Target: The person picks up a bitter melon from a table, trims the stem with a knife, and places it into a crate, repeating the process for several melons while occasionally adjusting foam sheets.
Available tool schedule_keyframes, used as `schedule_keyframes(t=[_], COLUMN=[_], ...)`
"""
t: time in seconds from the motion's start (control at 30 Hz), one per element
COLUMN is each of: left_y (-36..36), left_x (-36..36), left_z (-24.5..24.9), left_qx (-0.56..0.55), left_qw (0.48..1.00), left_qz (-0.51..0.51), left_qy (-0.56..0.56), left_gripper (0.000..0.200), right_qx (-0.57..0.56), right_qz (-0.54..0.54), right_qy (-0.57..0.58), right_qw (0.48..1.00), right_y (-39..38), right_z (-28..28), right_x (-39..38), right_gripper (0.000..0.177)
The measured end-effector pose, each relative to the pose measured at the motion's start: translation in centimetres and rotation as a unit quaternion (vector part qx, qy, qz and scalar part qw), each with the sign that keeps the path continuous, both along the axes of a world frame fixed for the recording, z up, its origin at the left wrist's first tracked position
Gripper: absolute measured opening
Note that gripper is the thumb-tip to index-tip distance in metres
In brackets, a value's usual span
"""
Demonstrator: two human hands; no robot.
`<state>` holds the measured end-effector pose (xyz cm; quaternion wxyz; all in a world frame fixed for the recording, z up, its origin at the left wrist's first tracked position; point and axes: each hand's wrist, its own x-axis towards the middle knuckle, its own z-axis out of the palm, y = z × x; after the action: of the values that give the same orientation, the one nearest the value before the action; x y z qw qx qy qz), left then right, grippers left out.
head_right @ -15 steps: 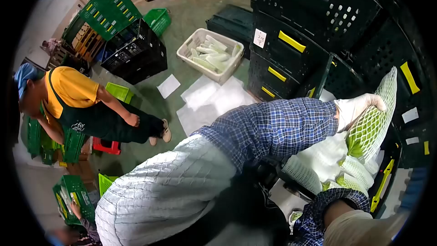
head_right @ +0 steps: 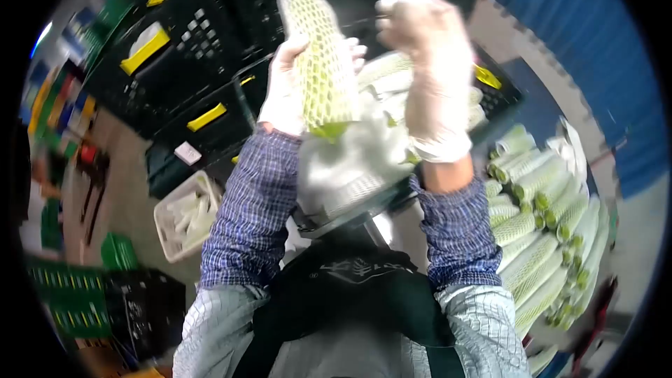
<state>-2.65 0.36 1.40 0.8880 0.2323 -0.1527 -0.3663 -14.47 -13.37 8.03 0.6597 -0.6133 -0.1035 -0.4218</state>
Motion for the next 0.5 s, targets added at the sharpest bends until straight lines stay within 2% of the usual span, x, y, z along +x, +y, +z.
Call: schedule_keyframes(t=[0.03,0.07,0.1,0.13,0.17,0.2,0.23,0.3,0.33,0.4,0.43,0.47,0.5], left_y=[0.8,0.2,0.2,0.8,0.0,0.3,1.1,1.8,1.8,0.7,0.4,0.1,-0.5], left_x=[0.2,-0.3,-1.6,-0.7,-3.4,-3.4,-2.9,-1.7,-2.8,-3.9,-4.7,-5.9,-6.9], left_z=[0.2,0.0,1.0,-0.6,2.9,3.2,2.3,1.3,1.3,0.6,1.0,1.3,2.2], left_qx=[-0.040,0.002,0.070,0.262,0.039,0.083,0.094,0.070,0.078,0.078,0.076,0.112,0.113], left_qw=[0.995,1.000,0.989,0.872,0.995,0.993,0.989,0.989,0.985,0.965,0.944,0.930,0.905], left_qz=[-0.085,-0.005,0.133,0.305,-0.028,0.037,0.081,0.040,0.023,0.000,-0.040,-0.018,-0.045], left_qy=[-0.011,0.010,-0.005,-0.279,-0.091,-0.082,-0.083,-0.122,-0.150,-0.250,-0.317,-0.351,-0.409], left_gripper=[0.061,0.056,0.054,0.060,0.064,0.075,0.077,0.078,0.079,0.081,0.083,0.086,0.088], right_qx=[-0.075,-0.158,-0.241,-0.219,-0.196,-0.155,-0.111,-0.079,-0.029,0.069,0.097,0.095,0.094], right_qz=[-0.012,-0.026,-0.038,-0.060,-0.082,-0.025,0.026,0.038,0.076,0.138,0.146,0.133,0.097], right_qy=[0.056,0.106,0.147,0.138,0.128,0.185,0.243,0.280,0.302,0.109,0.072,0.086,0.101], right_qw=[0.996,0.981,0.959,0.964,0.969,0.970,0.963,0.956,0.950,0.982,0.982,0.983,0.986], right_y=[0.3,0.6,0.7,2.6,3.6,3.4,3.5,3.3,3.5,2.2,2.1,1.3,0.4], right_z=[-1.4,-2.8,-4.1,-5.2,-6.3,-5.3,-4.4,-4.2,-3.3,-6.5,-6.4,-6.6,-6.9], right_x=[-0.1,-0.1,0.0,-0.3,-0.2,-0.4,-0.8,-1.5,-3.3,-3.7,-4.6,-6.2,-8.0], right_gripper=[0.031,0.040,0.050,0.067,0.086,0.099,0.114,0.118,0.105,0.102,0.098,0.098,0.099])
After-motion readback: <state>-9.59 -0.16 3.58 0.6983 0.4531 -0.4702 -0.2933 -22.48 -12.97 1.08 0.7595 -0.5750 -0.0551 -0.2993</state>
